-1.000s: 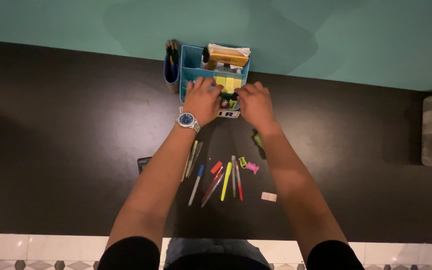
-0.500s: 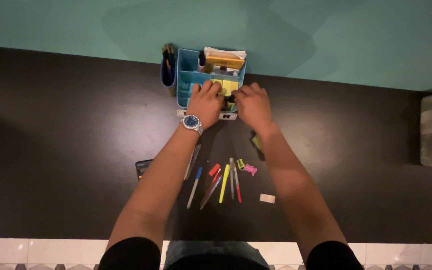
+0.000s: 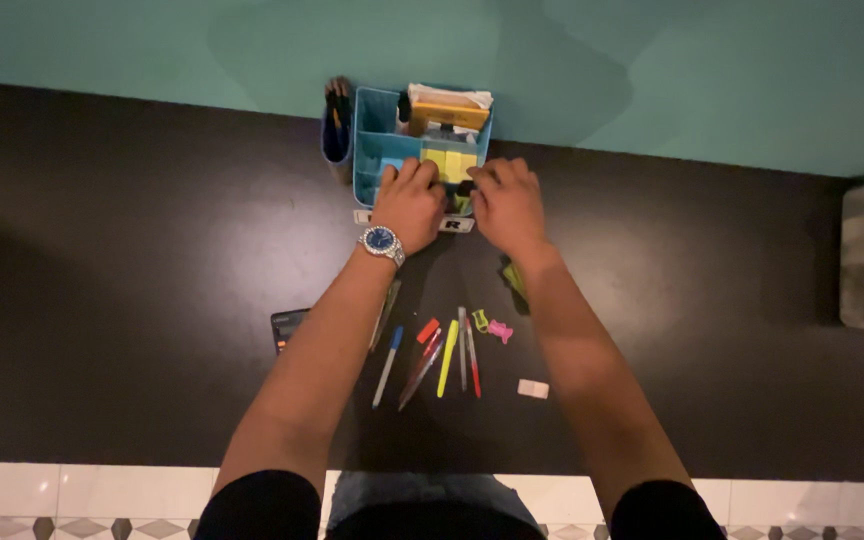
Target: The person picks up various stationery items including pens, a calculator, an eraser, and a sharpener, wipes them with a green cloth, and places them into different compartments of a blue desk organizer.
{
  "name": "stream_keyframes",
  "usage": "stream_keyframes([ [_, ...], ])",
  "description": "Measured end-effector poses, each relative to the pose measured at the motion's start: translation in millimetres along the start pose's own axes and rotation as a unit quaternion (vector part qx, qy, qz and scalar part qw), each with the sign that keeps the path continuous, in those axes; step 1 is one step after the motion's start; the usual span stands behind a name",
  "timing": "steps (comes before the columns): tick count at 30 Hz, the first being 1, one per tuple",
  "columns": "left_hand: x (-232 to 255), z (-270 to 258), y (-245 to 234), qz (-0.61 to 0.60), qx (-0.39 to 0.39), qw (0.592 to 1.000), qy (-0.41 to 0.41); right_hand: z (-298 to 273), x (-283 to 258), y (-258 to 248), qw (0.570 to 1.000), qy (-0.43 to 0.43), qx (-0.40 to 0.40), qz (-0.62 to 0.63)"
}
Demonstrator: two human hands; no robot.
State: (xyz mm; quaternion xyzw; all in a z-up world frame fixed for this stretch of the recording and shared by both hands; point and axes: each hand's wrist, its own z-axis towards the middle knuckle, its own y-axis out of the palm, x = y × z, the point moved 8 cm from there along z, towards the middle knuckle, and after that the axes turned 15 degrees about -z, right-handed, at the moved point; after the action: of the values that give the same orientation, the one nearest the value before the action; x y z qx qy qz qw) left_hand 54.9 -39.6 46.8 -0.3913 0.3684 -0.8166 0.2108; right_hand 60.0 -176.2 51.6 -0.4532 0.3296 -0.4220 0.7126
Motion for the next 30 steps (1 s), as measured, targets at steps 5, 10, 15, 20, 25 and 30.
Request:
stream_keyframes([
  [5, 7.2, -3.2, -12.0, -0.016, 0.036, 0.999, -0.003, -24.8, 3.9, -17.9, 0.999, 0.006, 0.044, 0.004],
  [10, 2.3, -32.2, -27.3, -0.042, 0.05, 0.998, -0.027, -102.0, 11.6, 0.0, 0.999, 0.016, 0.002, -0.028],
  [15, 14.7, -132.0, -15.2, -0.016, -0.106, 0.993, -0.056, -222.1, -21.0, 14.1, 0.989, 0.037, -0.145, 0.022],
  [20, 62.6, -255.3, -16.7, -0.062, -0.127, 0.989, -0.05, -290.7, -48.8, -23.8, 0.994, 0.022, -0.108, -0.026],
  [25, 78.0, -328.4, -15.2, -0.051, -0.105, 0.969, -0.218, -326.1, -33.1, -34.7, 0.98, 0.087, -0.175, -0.039],
  [30, 97.1, -357.6, -10.8, -0.026, -0.104, 0.96, -0.258, -357.3, -35.2, -8.6, 0.988, 0.076, -0.13, 0.021],
])
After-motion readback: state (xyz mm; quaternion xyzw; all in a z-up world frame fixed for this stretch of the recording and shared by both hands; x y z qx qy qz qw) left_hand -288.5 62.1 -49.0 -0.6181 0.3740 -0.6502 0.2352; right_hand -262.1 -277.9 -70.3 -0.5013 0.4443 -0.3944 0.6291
